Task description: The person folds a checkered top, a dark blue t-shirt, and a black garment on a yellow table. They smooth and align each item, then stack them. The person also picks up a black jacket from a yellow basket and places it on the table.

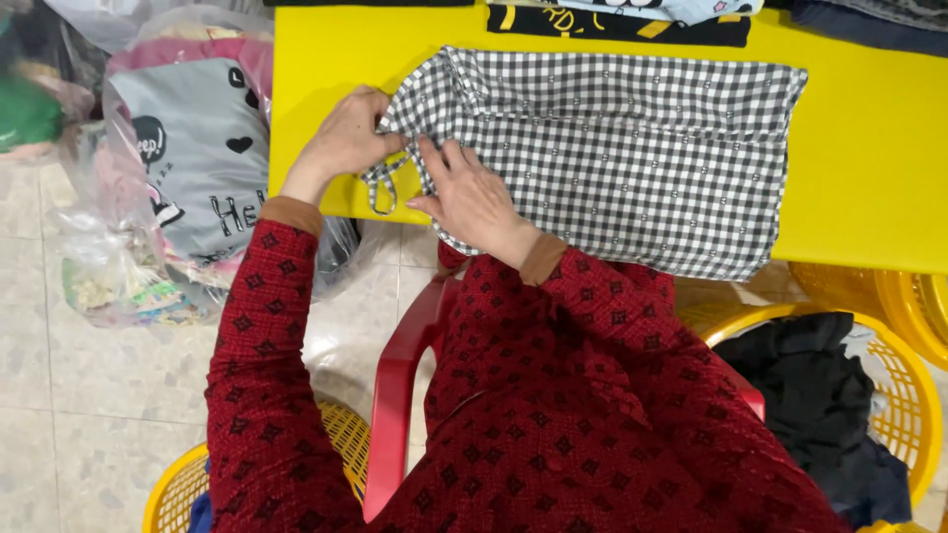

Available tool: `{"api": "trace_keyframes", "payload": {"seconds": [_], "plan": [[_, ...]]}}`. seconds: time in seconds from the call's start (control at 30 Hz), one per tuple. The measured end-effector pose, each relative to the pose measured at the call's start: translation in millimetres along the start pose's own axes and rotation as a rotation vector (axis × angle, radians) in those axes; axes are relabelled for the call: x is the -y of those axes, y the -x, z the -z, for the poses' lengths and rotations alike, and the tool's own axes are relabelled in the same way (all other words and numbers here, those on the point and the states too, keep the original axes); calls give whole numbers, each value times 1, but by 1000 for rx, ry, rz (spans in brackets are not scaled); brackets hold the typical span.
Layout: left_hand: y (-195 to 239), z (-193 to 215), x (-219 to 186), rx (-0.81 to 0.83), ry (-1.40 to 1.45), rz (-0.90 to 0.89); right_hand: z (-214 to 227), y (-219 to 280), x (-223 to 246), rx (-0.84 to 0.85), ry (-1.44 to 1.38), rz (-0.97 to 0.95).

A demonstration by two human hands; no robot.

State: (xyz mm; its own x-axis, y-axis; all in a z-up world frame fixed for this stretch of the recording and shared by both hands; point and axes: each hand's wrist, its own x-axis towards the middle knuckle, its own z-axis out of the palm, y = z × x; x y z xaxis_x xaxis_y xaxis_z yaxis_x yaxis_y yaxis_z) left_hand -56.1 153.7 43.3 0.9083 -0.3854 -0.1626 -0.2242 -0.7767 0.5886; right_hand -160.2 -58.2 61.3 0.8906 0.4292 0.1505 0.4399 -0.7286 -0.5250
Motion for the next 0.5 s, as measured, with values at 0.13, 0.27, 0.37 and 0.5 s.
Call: {"api": "trace_keyframes", "payload": {"seconds": [0.13, 0.27, 0.37, 0.5], "plan": [[-3, 4, -2, 63, 282, 204, 15, -14, -19, 41, -108, -200], [-5, -6, -10, 99, 261, 216, 8, -29, -58, -319, -25, -55], [-6, -10, -26, 124, 265, 218, -2, -38, -80, 1, -341, -226], [-7, -6, -57, 89, 598, 266, -7, -30, -92, 47, -493, -264]]}}
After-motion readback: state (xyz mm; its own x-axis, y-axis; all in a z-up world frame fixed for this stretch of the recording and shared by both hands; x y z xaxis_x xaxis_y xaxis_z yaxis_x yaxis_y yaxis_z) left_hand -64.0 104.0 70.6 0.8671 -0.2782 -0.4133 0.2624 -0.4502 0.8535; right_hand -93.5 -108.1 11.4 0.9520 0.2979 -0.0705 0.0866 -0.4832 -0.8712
